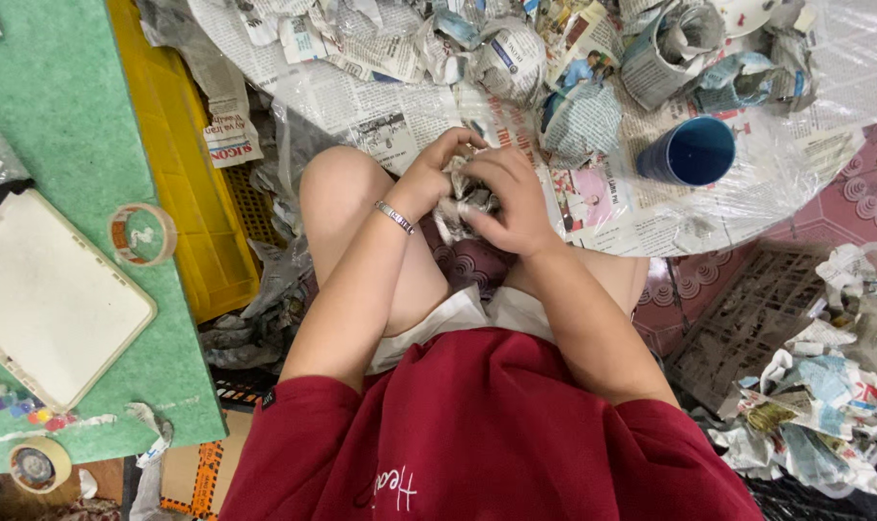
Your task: The person sits on the floor and repeatedly wraps small ceramic bowls and cups with newspaper. They pick up each item, fold newspaper around it, and place the wrapped bundle on a nearby pile. The process is repeated for multiple items.
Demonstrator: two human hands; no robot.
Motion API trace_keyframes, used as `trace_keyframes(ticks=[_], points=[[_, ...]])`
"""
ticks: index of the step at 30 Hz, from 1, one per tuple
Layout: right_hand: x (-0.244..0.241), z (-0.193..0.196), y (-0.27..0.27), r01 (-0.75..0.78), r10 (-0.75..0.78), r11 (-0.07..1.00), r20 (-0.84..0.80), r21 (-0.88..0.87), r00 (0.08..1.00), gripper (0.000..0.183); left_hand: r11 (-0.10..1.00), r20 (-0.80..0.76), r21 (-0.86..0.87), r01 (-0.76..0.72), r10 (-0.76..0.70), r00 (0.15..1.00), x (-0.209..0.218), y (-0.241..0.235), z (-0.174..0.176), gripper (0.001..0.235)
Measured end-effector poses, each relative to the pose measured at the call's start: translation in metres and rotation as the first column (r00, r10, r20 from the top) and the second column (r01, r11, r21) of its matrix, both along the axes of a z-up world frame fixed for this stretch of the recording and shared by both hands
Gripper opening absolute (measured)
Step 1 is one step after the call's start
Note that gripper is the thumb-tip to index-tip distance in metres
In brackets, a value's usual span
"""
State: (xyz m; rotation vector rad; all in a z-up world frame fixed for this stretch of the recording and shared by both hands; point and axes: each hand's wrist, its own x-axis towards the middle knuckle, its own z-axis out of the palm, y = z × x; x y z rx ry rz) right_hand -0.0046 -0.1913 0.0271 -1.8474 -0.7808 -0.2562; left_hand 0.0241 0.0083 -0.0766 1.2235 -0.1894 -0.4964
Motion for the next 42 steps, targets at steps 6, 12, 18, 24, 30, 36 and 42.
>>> trace_keyframes(ticks=[6, 12, 18, 24, 30, 36, 42], points=[[-0.011, 0.006, -0.016, -0.117, 0.115, 0.990, -0.027, -0.074, 0.993, 0.044, 0.992, -0.111, -0.007, 0.128, -0.128, 0.986, -0.014, -0.007, 0.008, 0.065], [-0.027, -0.045, -0.020, -0.014, 0.050, 0.996, -0.445, 0.084, 0.894, 0.023, 0.969, -0.205, 0.181, 0.167, -0.129, 0.970, -0.021, -0.012, 0.011, 0.043], [-0.048, -0.083, -0.014, 0.562, 0.304, 0.689, -0.886, 0.458, 0.350, 0.025, 0.967, -0.432, 0.050, 0.249, -0.204, 0.879, -0.026, -0.004, 0.024, 0.072], [-0.041, -0.067, -0.039, 0.826, 0.516, 0.334, -0.821, 0.455, 0.243, 0.039, 0.971, 0.115, 0.238, -0.031, 0.004, 0.993, -0.049, 0.002, 0.079, 0.066], [-0.061, -0.036, -0.038, 0.685, 0.469, 0.242, -0.701, 0.687, 0.537, 0.050, 0.787, 0.608, 0.252, -0.563, 0.323, 0.725, -0.105, -0.060, 0.122, 0.060], [-0.083, 0.002, -0.031, 0.597, -0.051, 0.449, -0.648, 0.665, 0.760, 0.049, 0.782, -0.183, -0.461, -0.420, 0.379, 0.907, -0.109, -0.107, 0.147, 0.058], [-0.102, 0.011, -0.043, 0.711, -0.692, 0.687, -0.164, 0.150, 0.703, 0.038, 0.618, -0.409, -0.693, -0.371, 0.086, 0.908, -0.100, -0.103, 0.144, 0.051]])
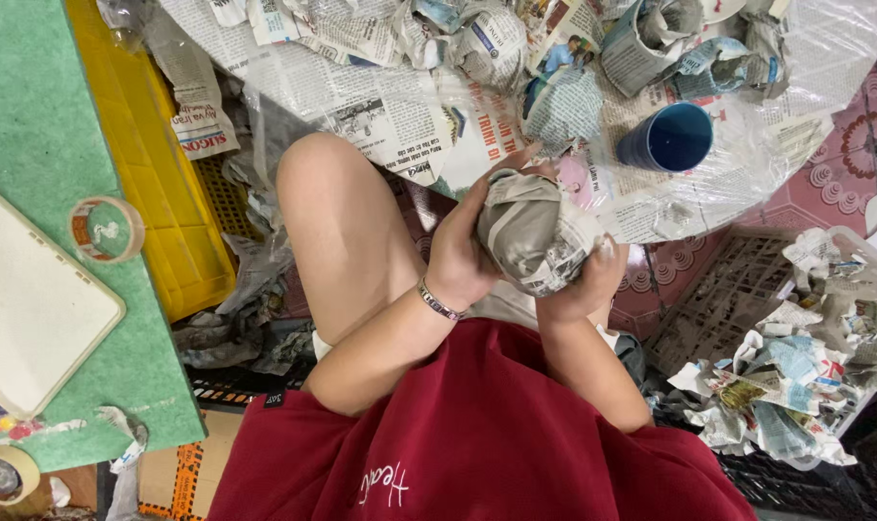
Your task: The person sits on the floor and repeatedly wraps small ceramic bowls and cups with newspaper. They pick up each item, fold newspaper around it, and place the wrapped bundle on a nearby pile. The process is repeated for multiple items.
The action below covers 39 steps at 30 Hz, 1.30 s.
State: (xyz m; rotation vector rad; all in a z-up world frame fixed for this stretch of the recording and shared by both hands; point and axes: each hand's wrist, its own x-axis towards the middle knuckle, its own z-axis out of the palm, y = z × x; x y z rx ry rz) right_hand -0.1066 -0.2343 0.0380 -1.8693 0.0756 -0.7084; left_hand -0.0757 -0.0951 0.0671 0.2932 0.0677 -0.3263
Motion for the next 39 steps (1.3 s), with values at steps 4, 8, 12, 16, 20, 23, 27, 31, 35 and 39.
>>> trace_keyframes(ticks=[4, 8, 12, 16, 20, 23, 27, 31, 35, 39], points=[[0.000, -0.007, 0.009, -0.105, 0.106, 0.871, 0.025, 0.480, 0.994, 0.046, 0.983, 0.011, 0.063, -0.172, 0.172, 0.985, -0.011, -0.004, -0.004, 0.041], [0.004, -0.010, 0.010, -0.400, 0.349, 0.824, 0.199, 0.400, 0.916, 0.041, 0.948, 0.047, 0.162, -0.272, 0.268, 0.962, -0.018, -0.001, -0.003, 0.038], [0.005, -0.002, -0.003, -0.387, 0.443, 0.756, 0.022, 0.528, 0.896, 0.040, 0.870, 0.156, 0.371, -0.324, 0.286, 0.945, -0.012, 0.010, 0.006, 0.038], [0.000, 0.012, -0.007, -0.272, 0.341, 0.895, -0.149, 0.353, 0.928, 0.042, 0.776, 0.211, 0.544, -0.319, 0.241, 0.947, -0.007, 0.019, 0.014, 0.039], [0.005, 0.020, 0.003, -0.274, 0.273, 0.953, 0.027, 0.132, 0.962, 0.040, 0.748, 0.283, 0.551, -0.370, 0.249, 0.926, -0.010, 0.013, 0.022, 0.038], [0.002, 0.021, -0.005, -0.272, 0.275, 0.960, -0.035, 0.064, 0.961, 0.048, 0.698, 0.376, 0.577, -0.425, 0.235, 0.896, -0.013, 0.013, 0.027, 0.038], [-0.007, 0.007, -0.023, -0.332, 0.336, 0.939, -0.037, 0.089, 0.941, 0.066, 0.679, 0.400, 0.618, -0.397, 0.163, 0.902, -0.014, 0.017, 0.033, 0.039], [-0.011, -0.001, -0.036, -0.492, 0.574, 0.739, -0.048, 0.459, 0.818, 0.068, 0.752, 0.374, 0.594, -0.286, 0.057, 0.926, -0.009, 0.026, 0.043, 0.043], [-0.001, 0.013, -0.048, -0.734, 0.816, 0.553, -0.078, 0.394, 0.573, 0.066, 0.742, 0.414, 0.650, -0.163, -0.166, 0.895, -0.004, 0.036, 0.051, 0.043], [0.007, 0.036, -0.054, -0.840, 0.903, 0.429, -0.159, 0.333, 0.399, 0.050, 0.762, 0.372, 0.645, -0.062, -0.242, 0.896, -0.003, 0.041, 0.054, 0.032]])
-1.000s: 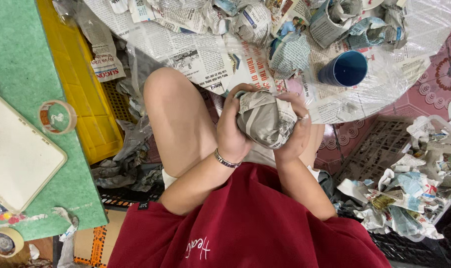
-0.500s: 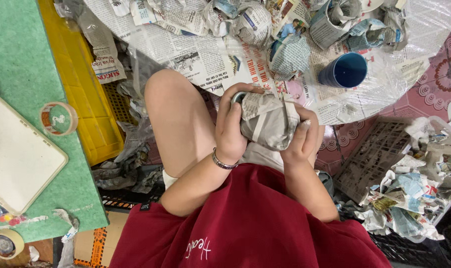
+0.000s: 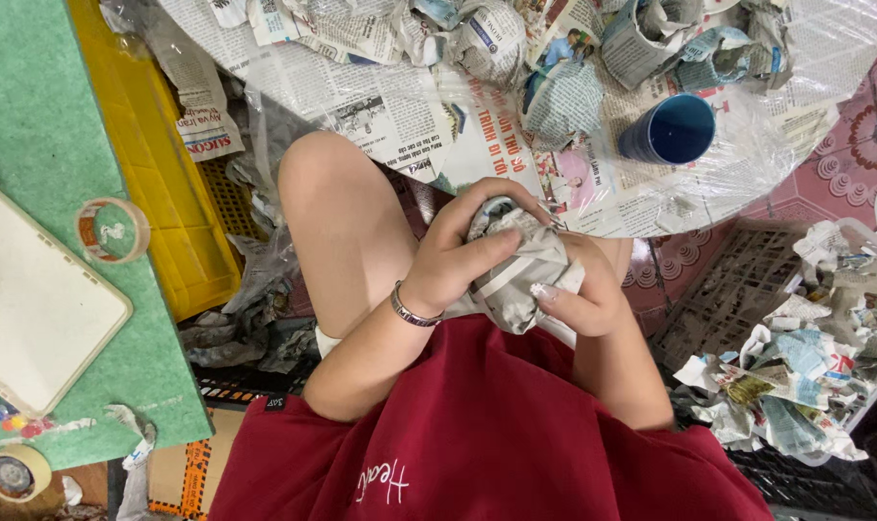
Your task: The person sits on the floor and repeatedly wraps small ceramic bowls and cups with newspaper. They pick up each item, fold newspaper around it, and place the wrapped bundle on a nearby pile. The process is repeated for multiple items.
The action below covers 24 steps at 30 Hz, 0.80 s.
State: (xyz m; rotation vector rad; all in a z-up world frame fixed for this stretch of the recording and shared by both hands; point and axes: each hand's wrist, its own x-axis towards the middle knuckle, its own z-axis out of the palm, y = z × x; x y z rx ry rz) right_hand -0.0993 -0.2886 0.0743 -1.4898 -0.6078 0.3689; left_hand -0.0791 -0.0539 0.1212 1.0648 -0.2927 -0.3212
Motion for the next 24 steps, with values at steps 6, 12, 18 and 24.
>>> trace_keyframes(ticks=[6, 12, 18, 24], points=[[0.003, -0.008, 0.008, -0.078, 0.083, 0.983, -0.024, 0.164, 0.996, 0.050, 0.997, -0.010, 0.056, 0.049, -0.049, 0.999, 0.002, -0.002, 0.000, 0.025], [-0.010, -0.030, 0.007, -0.061, 0.114, 0.941, -0.141, 0.332, 0.984, 0.062, 0.994, 0.059, 0.097, 0.042, -0.048, 0.997, -0.003, -0.003, 0.006, 0.024], [-0.023, -0.043, 0.016, 0.080, 0.062, 0.946, -0.416, 0.315, 0.907, 0.093, 0.969, -0.069, -0.204, 0.141, -0.158, 0.985, 0.005, 0.001, -0.005, 0.031], [0.000, -0.049, 0.049, 0.455, -0.063, 0.789, -0.682, 0.413, 0.729, 0.099, 0.918, -0.188, -0.395, 0.020, -0.103, 0.977, 0.015, 0.004, -0.030, 0.078]])
